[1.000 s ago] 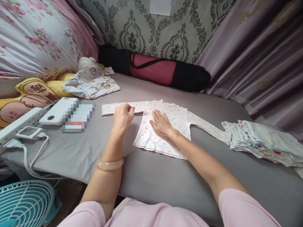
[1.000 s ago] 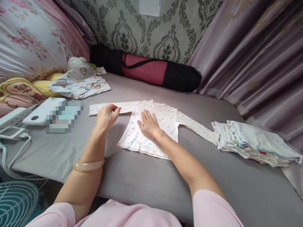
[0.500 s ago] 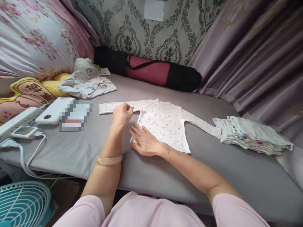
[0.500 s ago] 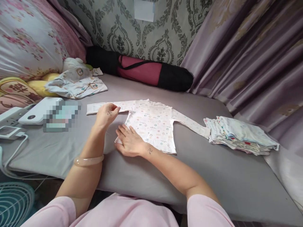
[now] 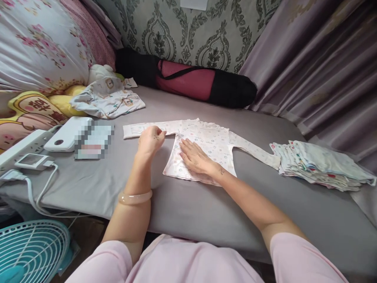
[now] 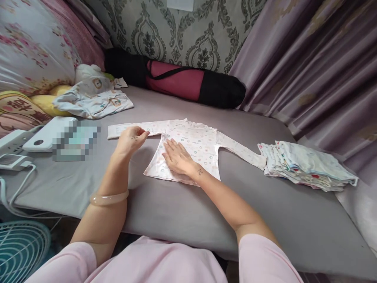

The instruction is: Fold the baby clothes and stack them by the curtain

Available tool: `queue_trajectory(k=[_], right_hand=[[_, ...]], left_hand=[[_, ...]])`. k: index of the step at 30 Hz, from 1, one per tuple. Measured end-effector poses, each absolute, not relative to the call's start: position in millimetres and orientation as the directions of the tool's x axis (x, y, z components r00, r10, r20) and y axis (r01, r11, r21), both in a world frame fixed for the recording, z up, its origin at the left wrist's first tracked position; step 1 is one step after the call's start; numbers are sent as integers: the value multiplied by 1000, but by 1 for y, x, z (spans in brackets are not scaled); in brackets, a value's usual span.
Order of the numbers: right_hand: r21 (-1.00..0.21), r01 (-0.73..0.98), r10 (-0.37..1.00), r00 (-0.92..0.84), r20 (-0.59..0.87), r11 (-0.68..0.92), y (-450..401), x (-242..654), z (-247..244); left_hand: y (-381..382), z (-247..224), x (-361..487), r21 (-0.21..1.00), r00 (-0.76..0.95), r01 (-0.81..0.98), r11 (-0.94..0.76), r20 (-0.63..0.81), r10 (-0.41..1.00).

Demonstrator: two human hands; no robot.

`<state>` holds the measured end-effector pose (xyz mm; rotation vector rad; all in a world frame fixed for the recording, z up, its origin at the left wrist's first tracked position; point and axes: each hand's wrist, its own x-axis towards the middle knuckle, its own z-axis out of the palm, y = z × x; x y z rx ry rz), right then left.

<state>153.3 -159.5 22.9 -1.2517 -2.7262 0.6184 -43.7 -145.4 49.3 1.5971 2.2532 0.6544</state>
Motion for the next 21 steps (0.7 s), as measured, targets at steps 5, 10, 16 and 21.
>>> queue_trajectory(k=[5, 10, 16, 21], right_hand=[[-302, 766, 756, -630, -177, 567, -152, 160, 10], [-385, 737, 750, -644, -149, 556, -177, 162, 13], [-395, 816, 857, -501, -117, 423, -222, 193, 18], [-309, 883, 911, -400, -103, 353, -240, 239, 19]], left_hand=[[-147, 49, -35, 498, -273, 840, 214, 48, 961], [-150, 38, 3, 452, 19, 888, -89, 156, 988], [-166, 0, 55, 458, 350, 787, -414, 221, 910], [-191, -14, 48, 328, 438, 825, -459, 141, 888]])
